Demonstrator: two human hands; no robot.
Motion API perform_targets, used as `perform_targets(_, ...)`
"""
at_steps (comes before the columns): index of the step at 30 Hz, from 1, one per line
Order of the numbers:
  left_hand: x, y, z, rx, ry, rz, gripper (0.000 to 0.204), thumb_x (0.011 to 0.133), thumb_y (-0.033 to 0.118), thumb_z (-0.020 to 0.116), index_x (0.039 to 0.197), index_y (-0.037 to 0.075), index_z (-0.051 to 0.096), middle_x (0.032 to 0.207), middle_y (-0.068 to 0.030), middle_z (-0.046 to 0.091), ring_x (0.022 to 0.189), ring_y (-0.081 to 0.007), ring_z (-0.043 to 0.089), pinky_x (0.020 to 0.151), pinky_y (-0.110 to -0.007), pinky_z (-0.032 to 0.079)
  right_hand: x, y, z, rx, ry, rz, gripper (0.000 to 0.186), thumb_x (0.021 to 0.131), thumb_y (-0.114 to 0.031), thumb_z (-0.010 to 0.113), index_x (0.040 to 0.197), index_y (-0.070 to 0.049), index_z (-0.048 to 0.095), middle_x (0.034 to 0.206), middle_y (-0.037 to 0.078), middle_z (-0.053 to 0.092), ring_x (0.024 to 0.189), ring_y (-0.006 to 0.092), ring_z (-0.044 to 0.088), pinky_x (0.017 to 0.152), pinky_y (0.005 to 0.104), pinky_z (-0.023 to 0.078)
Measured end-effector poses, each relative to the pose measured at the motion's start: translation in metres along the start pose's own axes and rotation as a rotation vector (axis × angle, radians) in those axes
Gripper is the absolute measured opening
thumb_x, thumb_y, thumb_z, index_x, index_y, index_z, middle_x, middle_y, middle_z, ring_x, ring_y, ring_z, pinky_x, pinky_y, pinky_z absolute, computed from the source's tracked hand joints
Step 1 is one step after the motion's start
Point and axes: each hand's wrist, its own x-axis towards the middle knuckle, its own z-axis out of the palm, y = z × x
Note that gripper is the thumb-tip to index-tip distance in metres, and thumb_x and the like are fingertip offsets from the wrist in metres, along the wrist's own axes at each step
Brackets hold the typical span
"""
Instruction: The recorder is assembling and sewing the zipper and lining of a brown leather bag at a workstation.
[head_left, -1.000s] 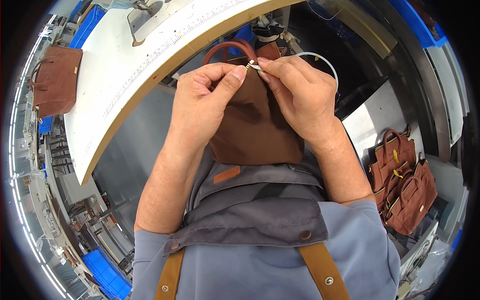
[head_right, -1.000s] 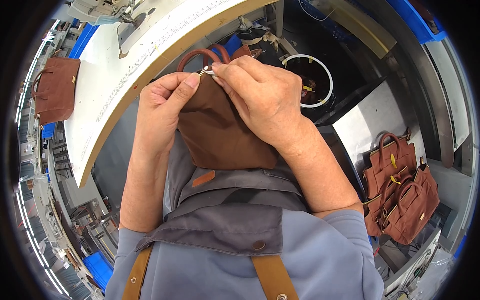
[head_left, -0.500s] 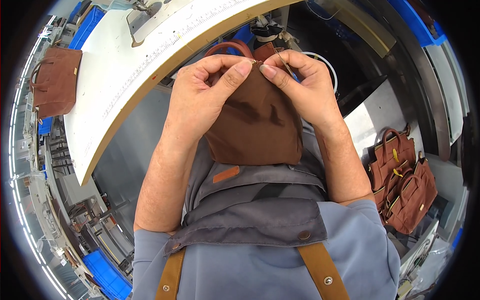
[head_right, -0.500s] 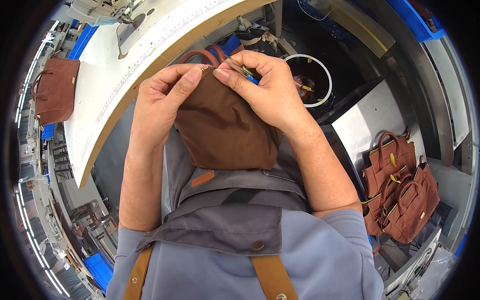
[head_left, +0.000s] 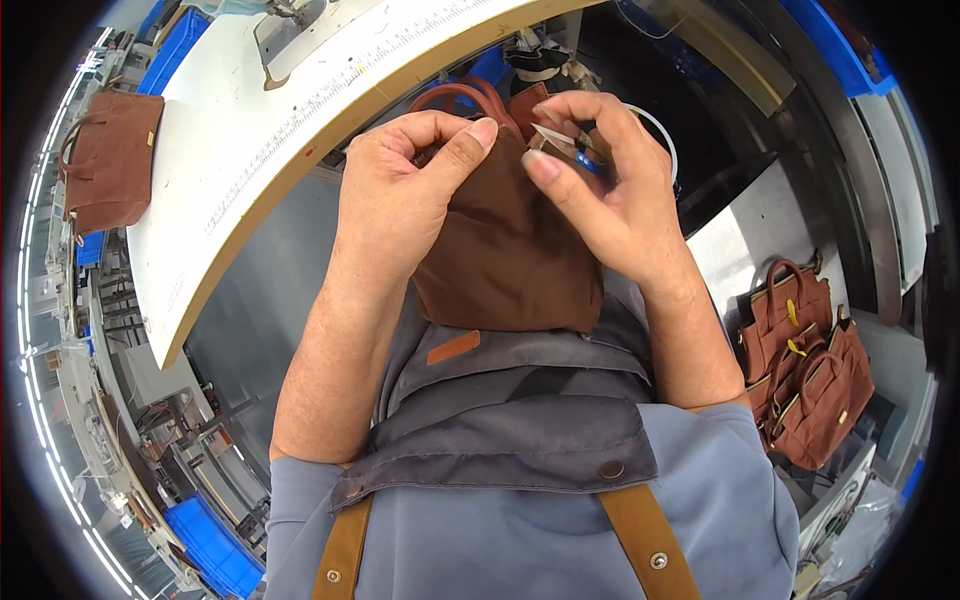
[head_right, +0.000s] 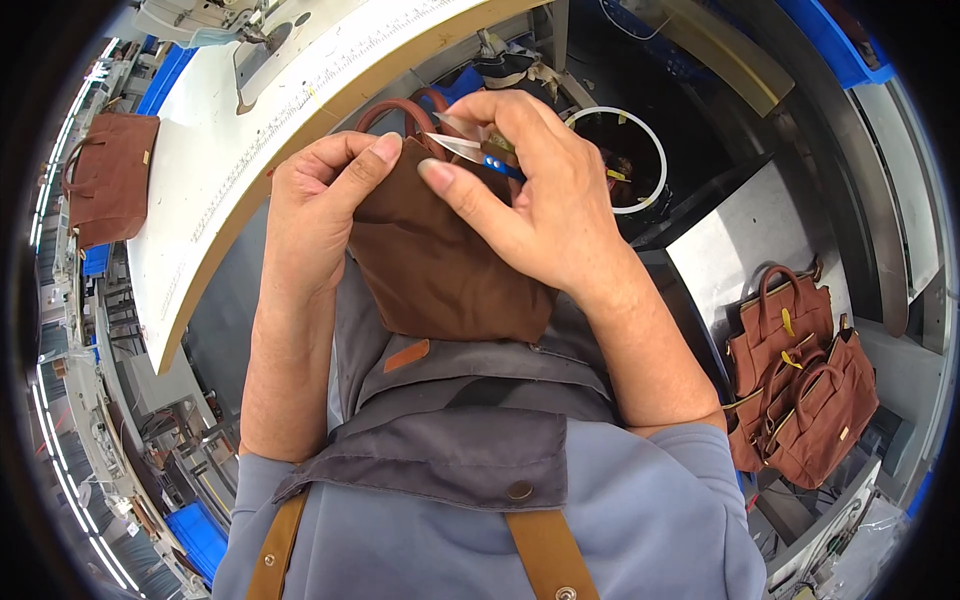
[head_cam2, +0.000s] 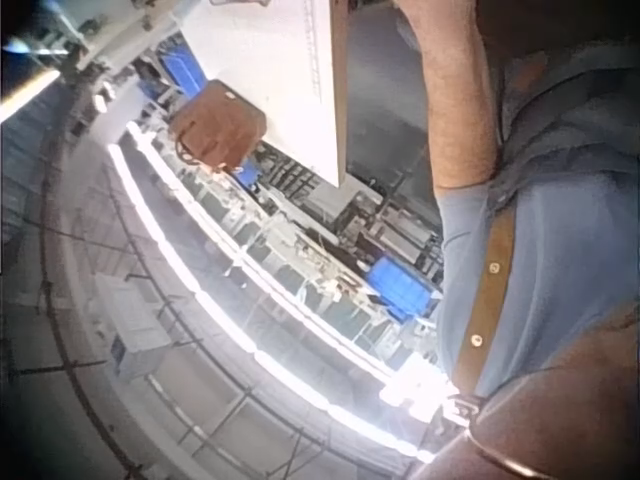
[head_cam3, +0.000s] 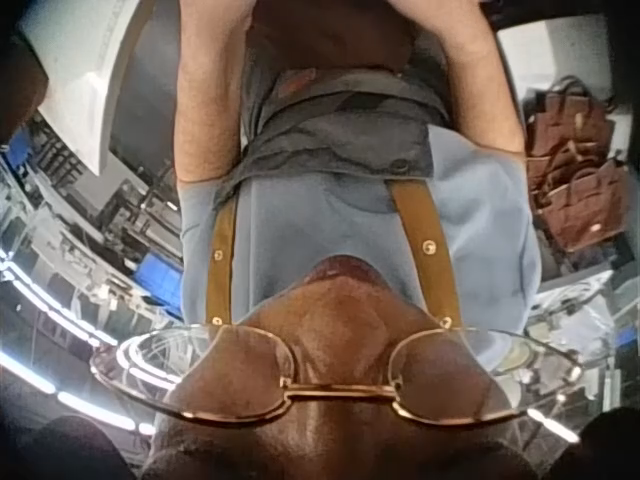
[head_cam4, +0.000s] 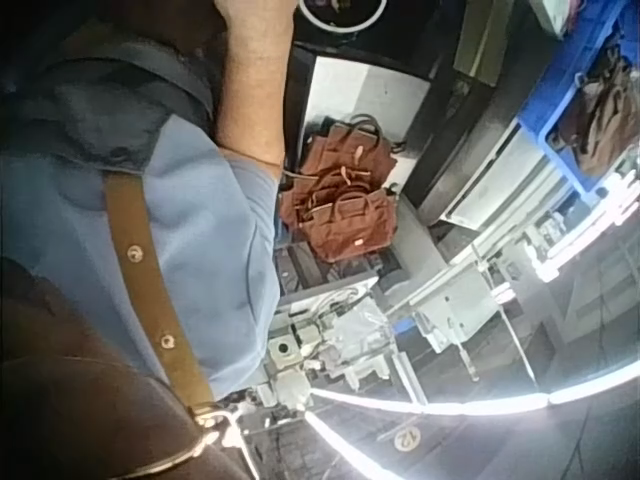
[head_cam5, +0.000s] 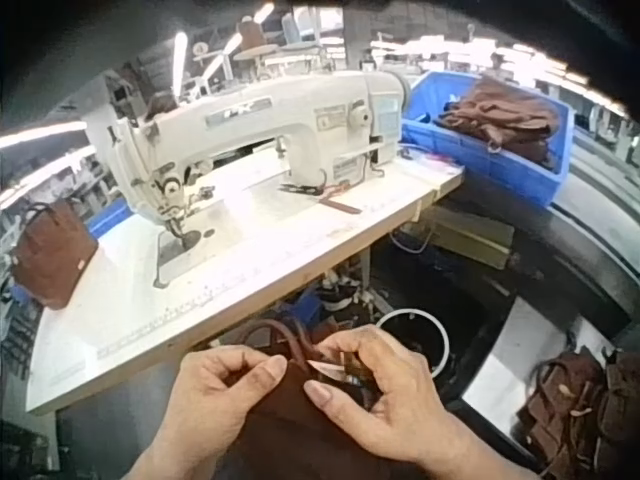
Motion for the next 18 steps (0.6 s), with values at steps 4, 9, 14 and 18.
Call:
perform_targets(4, -0.0007, 0.0014, 0.0012, -0.035, 0.012, -0.021, 0.020, 0.092, 0.020, 0.073, 0.087, 0.001, 0.075, 0.075, 0.0038, 0.066, 0.071, -0.0028, 0.053, 0.067, -0.020, 0.042, 0.0004, 0.0022, -0.0006, -0.295, 0.004, -0.248, 0.021, 0.084, -0.014, 0.076, 0.103, -0.008, 0.069, 0.084, 0.007, 0.066, 0.067, 0.0226, 0.066, 0.056, 0.0309, 0.052)
perform_targets(9, -0.0017, 0.0008, -0.0010, -0.053, -0.017, -0.037, 0.018, 0.093, 0.018, 0.072, 0.091, 0.000, 0.074, 0.080, 0.0013, 0.069, 0.074, -0.0038, 0.057, 0.070, -0.020, 0.044, -0.0016, 0.0002, 0.0020, -0.405, 0.012, -0.282, 0.021, 0.084, -0.016, 0.076, 0.103, -0.010, 0.070, 0.084, 0.003, 0.067, 0.063, 0.0198, 0.066, 0.053, 0.0297, 0.050)
perform_targets(14, -0.0035, 0.0008, -0.0007, -0.041, -0.027, -0.031, 0.016, 0.094, 0.015, 0.071, 0.094, -0.001, 0.074, 0.084, -0.0007, 0.071, 0.076, -0.0045, 0.060, 0.073, -0.020, 0.046, -0.0022, 0.0025, 0.0036, -0.417, 0.025, -0.293, 0.021, 0.083, -0.016, 0.077, 0.103, -0.010, 0.071, 0.084, 0.003, 0.066, 0.062, 0.0192, 0.065, 0.052, 0.0294, 0.050)
perform_targets(18, -0.0038, 0.0000, -0.0008, -0.064, -0.023, -0.028, 0.016, 0.094, 0.015, 0.071, 0.094, -0.001, 0.074, 0.084, -0.0005, 0.071, 0.076, -0.0044, 0.060, 0.073, -0.020, 0.046, -0.0010, 0.0027, 0.0033, -0.422, 0.059, -0.317, 0.022, 0.083, -0.016, 0.077, 0.103, -0.011, 0.071, 0.084, 0.002, 0.066, 0.060, 0.0187, 0.064, 0.051, 0.0287, 0.049)
